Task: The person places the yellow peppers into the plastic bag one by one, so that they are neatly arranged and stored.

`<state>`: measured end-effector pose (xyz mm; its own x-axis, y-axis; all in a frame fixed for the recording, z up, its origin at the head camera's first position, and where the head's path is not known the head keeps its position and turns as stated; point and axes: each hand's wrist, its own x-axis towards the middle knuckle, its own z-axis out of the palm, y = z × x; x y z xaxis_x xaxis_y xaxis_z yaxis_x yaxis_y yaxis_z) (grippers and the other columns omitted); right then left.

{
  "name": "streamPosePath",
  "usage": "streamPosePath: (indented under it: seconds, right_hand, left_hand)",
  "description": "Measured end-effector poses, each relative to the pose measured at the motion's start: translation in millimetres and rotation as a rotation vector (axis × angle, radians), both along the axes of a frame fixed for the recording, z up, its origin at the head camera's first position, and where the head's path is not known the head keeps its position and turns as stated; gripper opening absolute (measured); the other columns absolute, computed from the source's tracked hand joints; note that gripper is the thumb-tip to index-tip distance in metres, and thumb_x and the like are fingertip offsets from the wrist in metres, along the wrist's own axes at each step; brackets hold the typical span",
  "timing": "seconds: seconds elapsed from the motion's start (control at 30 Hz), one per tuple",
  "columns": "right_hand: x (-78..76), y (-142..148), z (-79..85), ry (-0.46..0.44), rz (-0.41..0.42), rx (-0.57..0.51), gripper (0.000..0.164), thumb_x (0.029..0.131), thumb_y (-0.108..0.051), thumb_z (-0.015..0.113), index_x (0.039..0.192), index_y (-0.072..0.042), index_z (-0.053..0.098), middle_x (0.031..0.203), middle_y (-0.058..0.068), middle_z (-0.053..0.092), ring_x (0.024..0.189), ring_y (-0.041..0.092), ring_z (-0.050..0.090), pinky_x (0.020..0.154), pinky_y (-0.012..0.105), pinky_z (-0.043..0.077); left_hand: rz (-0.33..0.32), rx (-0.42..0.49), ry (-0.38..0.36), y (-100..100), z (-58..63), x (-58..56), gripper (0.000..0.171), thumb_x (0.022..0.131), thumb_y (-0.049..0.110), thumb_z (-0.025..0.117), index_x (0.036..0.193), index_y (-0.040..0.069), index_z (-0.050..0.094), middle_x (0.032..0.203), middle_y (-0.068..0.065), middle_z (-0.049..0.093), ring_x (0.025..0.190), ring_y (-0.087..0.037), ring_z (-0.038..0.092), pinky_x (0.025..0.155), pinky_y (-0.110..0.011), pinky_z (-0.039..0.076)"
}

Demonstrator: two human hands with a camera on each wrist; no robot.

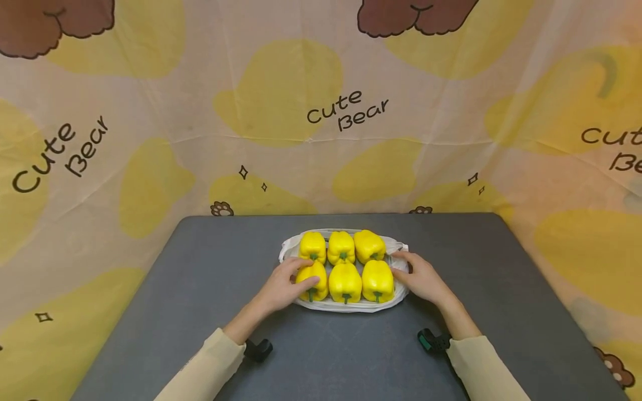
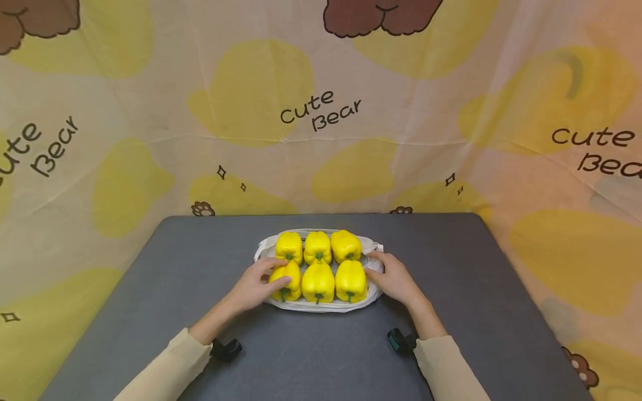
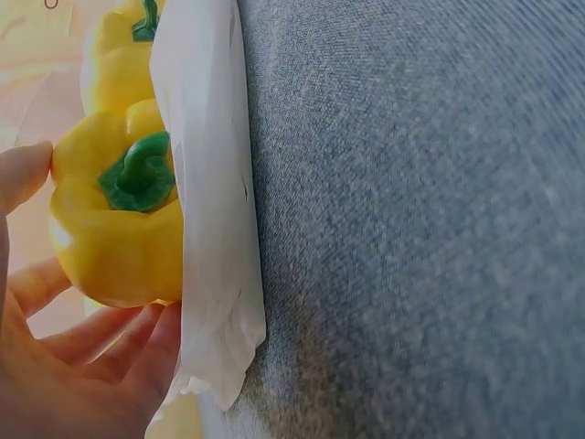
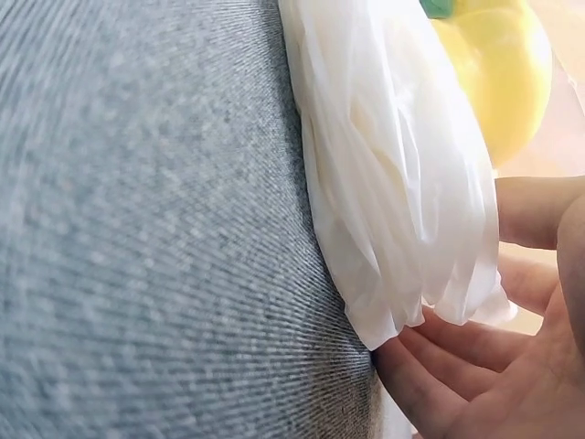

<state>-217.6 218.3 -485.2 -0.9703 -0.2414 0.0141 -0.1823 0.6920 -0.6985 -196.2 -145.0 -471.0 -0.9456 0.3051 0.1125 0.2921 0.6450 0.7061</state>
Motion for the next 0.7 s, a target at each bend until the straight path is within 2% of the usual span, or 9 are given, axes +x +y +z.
streamPosePath:
  seconds: [0.2, 0.5, 0.7]
  right_hand:
    - [-0.5, 1, 3.4, 0.003, 0.003, 0.010, 0.053, 0.099, -0.031, 0.065, 0.142, -0.004, 0.056, 0.144, 0.026, 0.052, 0.124, 0.042, 0.053, 0.104, 0.062, 0.043]
    - [6.5, 5, 11.0, 0.058, 0.037, 0.022, 0.051, 0.099, -0.033, 0.066, 0.142, -0.005, 0.058, 0.136, 0.020, 0.059, 0.118, 0.037, 0.057, 0.097, 0.058, 0.048]
    - [16.0, 6, 15.3, 0.108, -0.017, -0.018, 0.040, 0.099, -0.019, 0.066, 0.135, -0.002, 0.064, 0.130, 0.020, 0.062, 0.117, 0.038, 0.060, 0.096, 0.054, 0.053]
  left_hand:
    - [-0.015, 0.026, -0.023, -2, 3.4, -0.4, 0.052, 0.093, 0.043, 0.073, 0.132, 0.010, 0.066, 0.132, -0.005, 0.062, 0.112, -0.021, 0.060, 0.093, -0.042, 0.053]
    - [-0.021, 0.079, -0.039, -9, 11.2, -0.5, 0.048, 0.096, 0.037, 0.071, 0.133, 0.006, 0.064, 0.132, -0.009, 0.061, 0.113, -0.026, 0.064, 0.097, -0.046, 0.054]
    - [-0.028, 0.094, -0.003, -16, 18.2, 0.8, 0.041, 0.098, 0.031, 0.068, 0.130, 0.004, 0.065, 0.128, -0.011, 0.062, 0.116, -0.032, 0.061, 0.097, -0.049, 0.054]
